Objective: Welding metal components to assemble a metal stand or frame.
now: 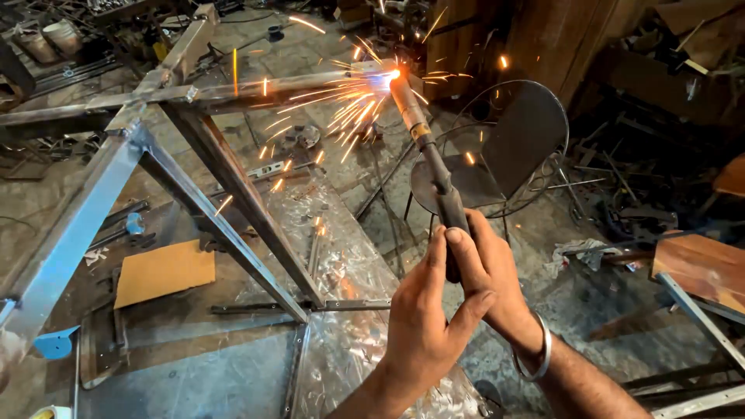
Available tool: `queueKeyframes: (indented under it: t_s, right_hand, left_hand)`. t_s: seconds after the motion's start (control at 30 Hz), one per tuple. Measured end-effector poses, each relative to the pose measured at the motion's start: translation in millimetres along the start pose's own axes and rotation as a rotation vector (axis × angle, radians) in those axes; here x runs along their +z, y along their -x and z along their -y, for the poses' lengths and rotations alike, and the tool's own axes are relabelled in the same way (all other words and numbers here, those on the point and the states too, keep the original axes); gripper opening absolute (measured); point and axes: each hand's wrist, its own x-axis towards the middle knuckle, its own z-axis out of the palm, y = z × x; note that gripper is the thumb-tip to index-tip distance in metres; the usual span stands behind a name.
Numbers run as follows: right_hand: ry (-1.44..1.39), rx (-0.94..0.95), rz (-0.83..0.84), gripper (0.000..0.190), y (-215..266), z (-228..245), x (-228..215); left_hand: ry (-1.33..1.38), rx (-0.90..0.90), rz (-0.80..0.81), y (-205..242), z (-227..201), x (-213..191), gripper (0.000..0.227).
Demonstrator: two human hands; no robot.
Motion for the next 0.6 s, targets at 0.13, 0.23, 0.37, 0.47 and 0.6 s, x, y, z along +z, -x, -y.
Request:
queueKeyframes:
  t_s: [0.13,0.23,0.37,0.47,0.6]
  right_hand:
    - [0.002,0.026,-0.012,0.038,0.1,-4.2,0.8]
    - [-0.002,0.032,-0.012,0.039,0.0,-6.9,1.0]
    - [0.016,0.032,-0.012,0.039,-0.4,-5.8,1.0]
    - [0.001,0.014,-0.012,0.038,1.0,-6.3,1.0]
    - [0.01,0.016,0.001,0.038,1.5,-3.2,0.9]
  left_hand:
    - [-0.018,0.052,-0.029,2.3,3.0,1.7,0.087]
    - [-0.016,0.031,-0.027,1.7,1.7,1.1,0.089]
    - [-0.029,0.054,-0.042,3.4,4.9,2.1,0.087]
    - [-0.001,0.047,-0.04,3.5,2.8,1.3,0.087]
    - [0.019,-0.005,-0.018,2.9,0.8,0.6,0.089]
